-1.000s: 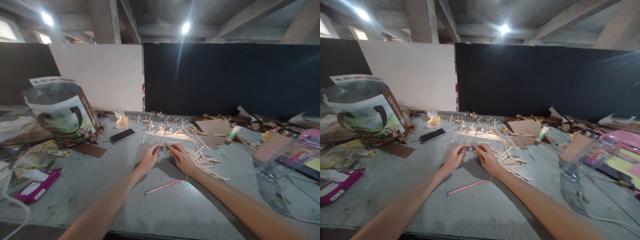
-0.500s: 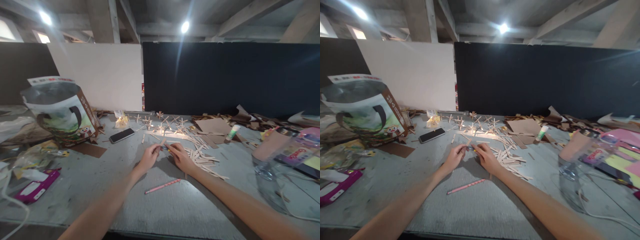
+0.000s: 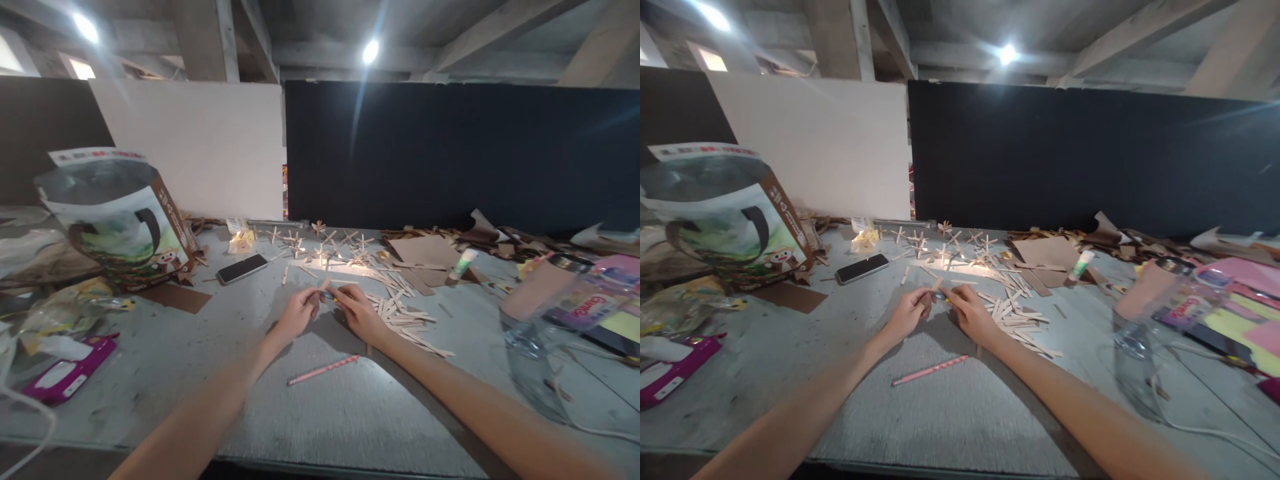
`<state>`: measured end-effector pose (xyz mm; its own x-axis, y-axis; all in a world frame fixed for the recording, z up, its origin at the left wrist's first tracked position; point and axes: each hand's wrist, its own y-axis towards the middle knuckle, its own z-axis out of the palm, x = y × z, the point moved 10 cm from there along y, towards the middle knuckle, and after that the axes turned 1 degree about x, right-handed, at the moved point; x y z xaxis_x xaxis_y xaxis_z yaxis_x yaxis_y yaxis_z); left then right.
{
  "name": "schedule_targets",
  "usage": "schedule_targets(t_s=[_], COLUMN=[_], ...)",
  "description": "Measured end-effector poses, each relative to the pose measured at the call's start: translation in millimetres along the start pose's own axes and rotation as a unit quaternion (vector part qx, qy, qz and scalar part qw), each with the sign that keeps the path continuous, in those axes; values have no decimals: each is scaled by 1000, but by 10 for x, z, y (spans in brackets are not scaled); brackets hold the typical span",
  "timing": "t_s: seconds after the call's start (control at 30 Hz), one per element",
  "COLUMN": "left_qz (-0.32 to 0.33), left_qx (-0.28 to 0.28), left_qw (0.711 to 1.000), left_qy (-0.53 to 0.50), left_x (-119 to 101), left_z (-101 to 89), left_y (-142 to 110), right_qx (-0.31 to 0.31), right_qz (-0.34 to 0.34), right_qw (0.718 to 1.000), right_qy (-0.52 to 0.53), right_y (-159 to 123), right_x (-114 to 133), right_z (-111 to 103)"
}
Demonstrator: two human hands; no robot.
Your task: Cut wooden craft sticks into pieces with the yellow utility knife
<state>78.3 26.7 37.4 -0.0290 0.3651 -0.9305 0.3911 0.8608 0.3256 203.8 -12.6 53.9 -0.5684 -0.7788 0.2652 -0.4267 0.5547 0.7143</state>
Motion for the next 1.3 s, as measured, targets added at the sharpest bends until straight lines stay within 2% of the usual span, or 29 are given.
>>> schedule_targets(t_s=[0.1, 0.27, 0.5, 0.63, 0.83, 1.1, 1.3], left_qz=[6, 17, -8, 1, 10, 16, 15], left_qx=[11, 24, 24, 11, 48, 29, 38], left_qw=[999, 1000, 999, 1000, 995, 999, 998], left_qy=[-30, -1, -37, 2, 83, 25, 47], left_x=[12, 7, 65, 24, -41, 12, -62], left_z=[19, 40, 65, -7, 28, 18, 23], left_y=[2, -7, 11, 5, -8, 12, 4], right_qx=[-2, -7, 0, 1, 1, -14, -11], right_qz=[1, -16, -2, -4, -32, -34, -53], right_qw=[1000, 1000, 1000, 1000, 999, 999, 999], right_qy=[8, 8, 2, -1, 7, 10, 4], right_y=[-6, -23, -8, -5, -5, -2, 2], right_x=[-3, 17, -18, -12, 57, 32, 100], right_z=[4, 1, 26, 37, 18, 5, -17])
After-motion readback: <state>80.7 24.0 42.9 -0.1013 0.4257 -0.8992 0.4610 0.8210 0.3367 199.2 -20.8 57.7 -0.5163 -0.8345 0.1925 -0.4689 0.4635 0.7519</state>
